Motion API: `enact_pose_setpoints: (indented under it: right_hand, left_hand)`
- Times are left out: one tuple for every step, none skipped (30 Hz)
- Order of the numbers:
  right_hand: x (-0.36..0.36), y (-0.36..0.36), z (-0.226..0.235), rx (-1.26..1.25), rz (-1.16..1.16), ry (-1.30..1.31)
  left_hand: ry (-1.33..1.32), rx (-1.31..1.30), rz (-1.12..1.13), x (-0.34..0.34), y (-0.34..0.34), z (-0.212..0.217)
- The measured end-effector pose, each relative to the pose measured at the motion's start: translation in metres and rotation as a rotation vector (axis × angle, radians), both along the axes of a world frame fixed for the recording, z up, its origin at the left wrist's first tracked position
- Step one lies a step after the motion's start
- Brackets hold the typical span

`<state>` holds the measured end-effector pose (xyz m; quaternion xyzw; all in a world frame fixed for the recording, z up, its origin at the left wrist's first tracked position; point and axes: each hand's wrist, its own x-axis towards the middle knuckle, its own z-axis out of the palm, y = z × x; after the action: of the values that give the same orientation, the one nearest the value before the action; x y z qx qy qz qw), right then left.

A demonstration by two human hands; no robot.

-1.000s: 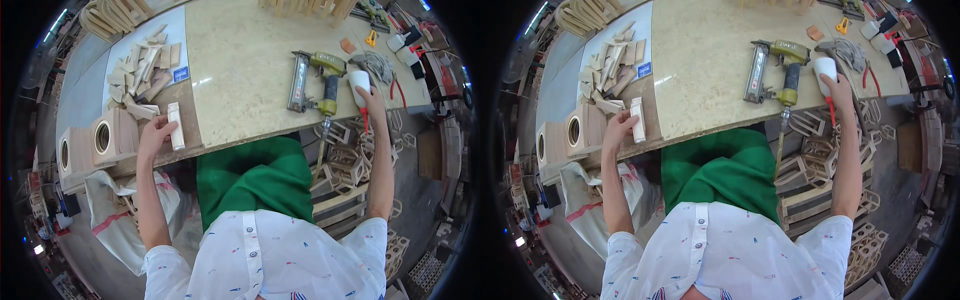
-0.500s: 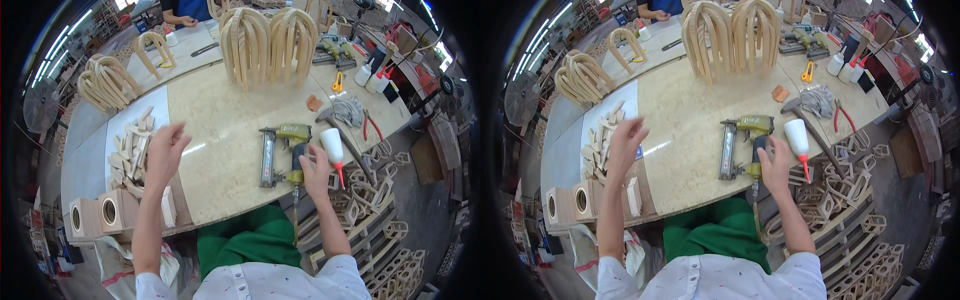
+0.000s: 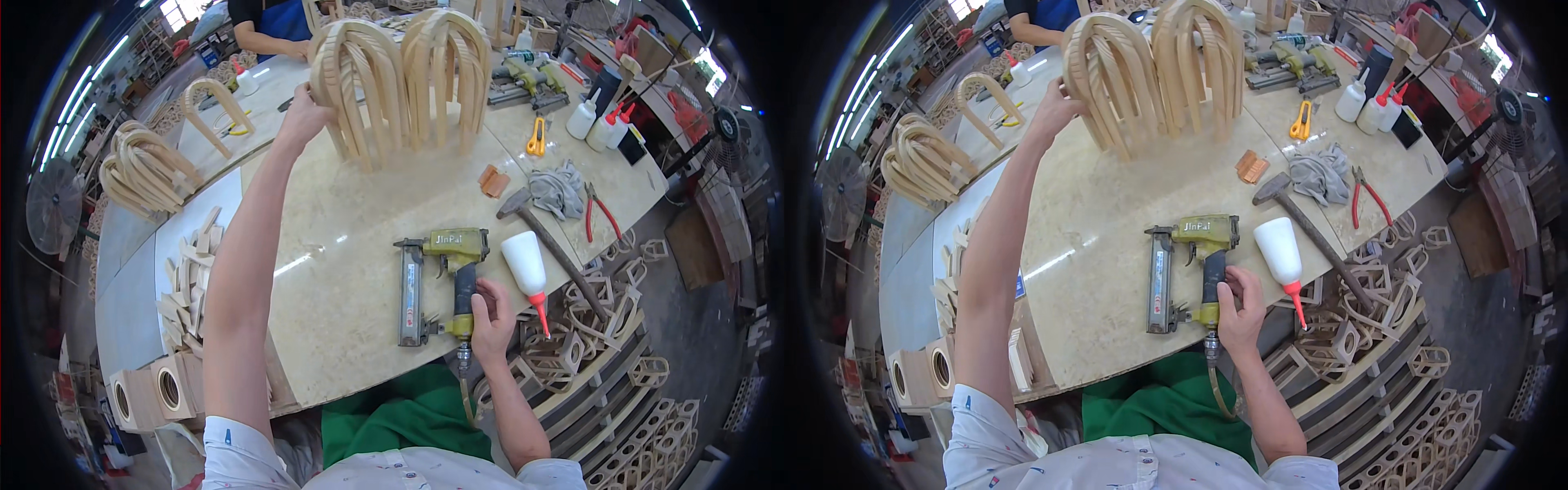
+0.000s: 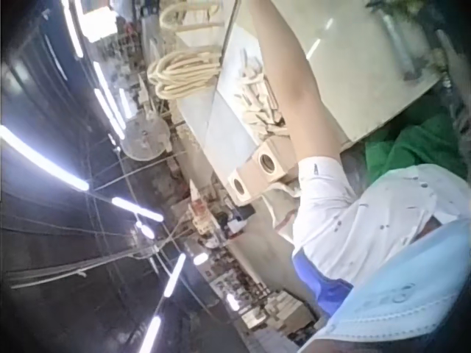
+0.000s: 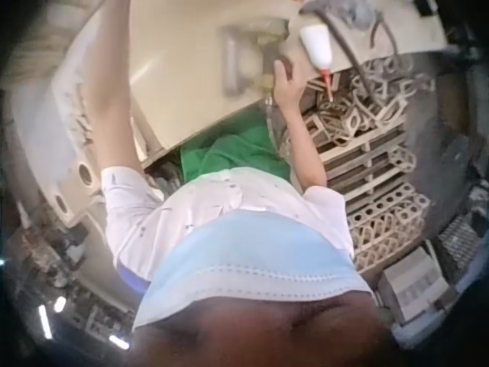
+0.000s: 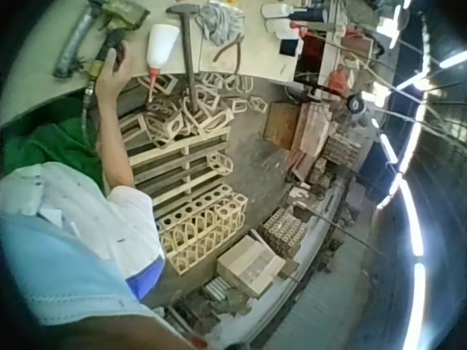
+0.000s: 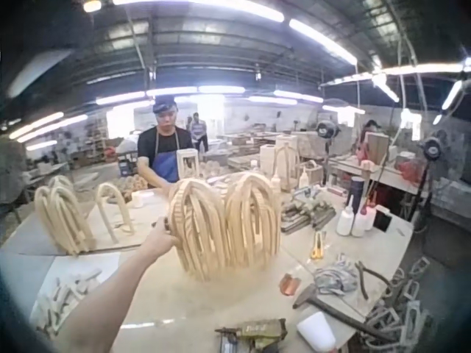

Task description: The person assembles a wooden frame structure by applying glue to joints and securing them with a pneumatic nail gun. They handle small wooden pieces, align them, and fasten them together to form a box-like shape.

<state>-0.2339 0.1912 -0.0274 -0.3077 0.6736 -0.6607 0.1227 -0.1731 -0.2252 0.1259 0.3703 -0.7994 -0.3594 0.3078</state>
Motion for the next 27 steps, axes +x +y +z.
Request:
enact_pose_setpoints:
  right_hand:
    - [0.000, 0.000, 0.000, 0.002, -0.007, 0.004]
    - [0.000, 0.000, 0.001, 0.003, -0.012, 0.008]
    - [0.000, 0.000, 0.001, 0.001, -0.016, 0.014]
    - [-0.001, 0.000, 0.001, 0.002, -0.025, 0.015]
    - [-0.001, 0.001, 0.001, 0.003, -0.031, 0.016]
    - [0.000, 0.001, 0.001, 0.003, -0.037, 0.016]
    - [0.000, 0.001, 0.001, 0.001, -0.035, 0.014]
    - [0.000, 0.000, 0.001, -0.001, -0.031, 0.012]
    - [0.000, 0.000, 0.001, -0.003, -0.031, 0.009]
    - [-0.001, 0.000, 0.000, -0.011, -0.044, 0.019]
    - [-0.002, -0.001, -0.002, -0.019, -0.056, 0.030]
    - [-0.002, -0.002, -0.002, -0.031, -0.061, 0.040]
    - [-0.001, -0.002, -0.001, -0.029, -0.066, 0.047]
    - [-0.001, -0.003, -0.003, -0.028, -0.060, 0.046]
    - [-0.002, -0.004, -0.005, -0.028, -0.057, 0.047]
    - [-0.003, -0.004, -0.007, -0.027, -0.054, 0.048]
    - [-0.004, -0.002, -0.007, -0.019, -0.049, 0.041]
    - [-0.003, -0.003, -0.006, -0.033, -0.046, 0.029]
    - [-0.002, -0.004, -0.006, -0.045, -0.043, 0.017]
    - [-0.001, -0.004, -0.005, -0.057, -0.041, 0.003]
    - [-0.001, -0.004, -0.006, -0.061, -0.047, 0.012]
    - [-0.002, -0.003, -0.006, -0.052, -0.043, 0.021]
    - [-0.002, -0.003, -0.005, -0.044, -0.041, 0.030]
    - [-0.002, -0.003, -0.004, -0.031, -0.041, 0.040]
    - [0.000, -0.004, -0.004, -0.035, -0.039, 0.031]
    - [0.001, -0.005, -0.004, -0.042, -0.032, 0.025]
    - [-0.001, -0.004, -0.004, -0.050, -0.041, 0.021]
  left_hand:
    - [0.003, -0.006, -0.005, -0.002, -0.005, -0.007]
    - [0.005, -0.013, -0.007, -0.003, -0.009, -0.014]
    - [0.010, -0.022, -0.008, -0.005, -0.010, -0.017]
    - [-0.006, -0.033, -0.004, -0.007, -0.011, -0.020]
    - [-0.022, -0.045, 0.003, -0.006, -0.011, -0.022]
    - [-0.040, -0.057, 0.009, -0.005, -0.010, -0.023]
    - [-0.049, -0.093, 0.022, -0.002, -0.009, -0.024]
    - [-0.058, -0.128, 0.038, 0.004, -0.008, -0.023]
    - [-0.068, -0.164, 0.049, 0.007, -0.004, -0.021]
    - [-0.058, -0.155, 0.058, 0.014, 0.001, -0.020]
    - [-0.047, -0.145, 0.068, 0.024, 0.008, -0.021]
    - [-0.037, -0.140, 0.085, 0.036, 0.014, -0.020]
    - [-0.035, -0.138, 0.092, 0.049, 0.016, -0.021]
    - [-0.033, -0.136, 0.099, 0.064, 0.018, -0.022]
    - [-0.029, -0.133, 0.103, 0.074, 0.025, -0.020]
    - [-0.015, -0.100, 0.105, 0.086, 0.033, -0.019]
    - [0.000, -0.068, 0.107, 0.098, 0.042, -0.018]
    - [0.016, -0.040, 0.113, 0.110, 0.051, -0.015]
    - [0.001, -0.019, 0.098, 0.120, 0.055, -0.014]
    - [-0.015, 0.003, 0.083, 0.129, 0.059, -0.014]
    - [-0.027, 0.024, 0.069, 0.137, 0.065, -0.011]
    - [-0.019, 0.010, 0.086, 0.141, 0.070, -0.008]
    - [-0.013, -0.004, 0.102, 0.142, 0.076, -0.007]
    - [-0.005, -0.013, 0.117, 0.144, 0.081, -0.006]
    - [-0.104, -0.264, 0.272, 0.146, 0.083, -0.013]
    - [-0.074, -0.362, 0.326, 0.151, 0.088, -0.016]
    - [-0.039, -0.461, 0.364, 0.144, 0.102, -0.013]
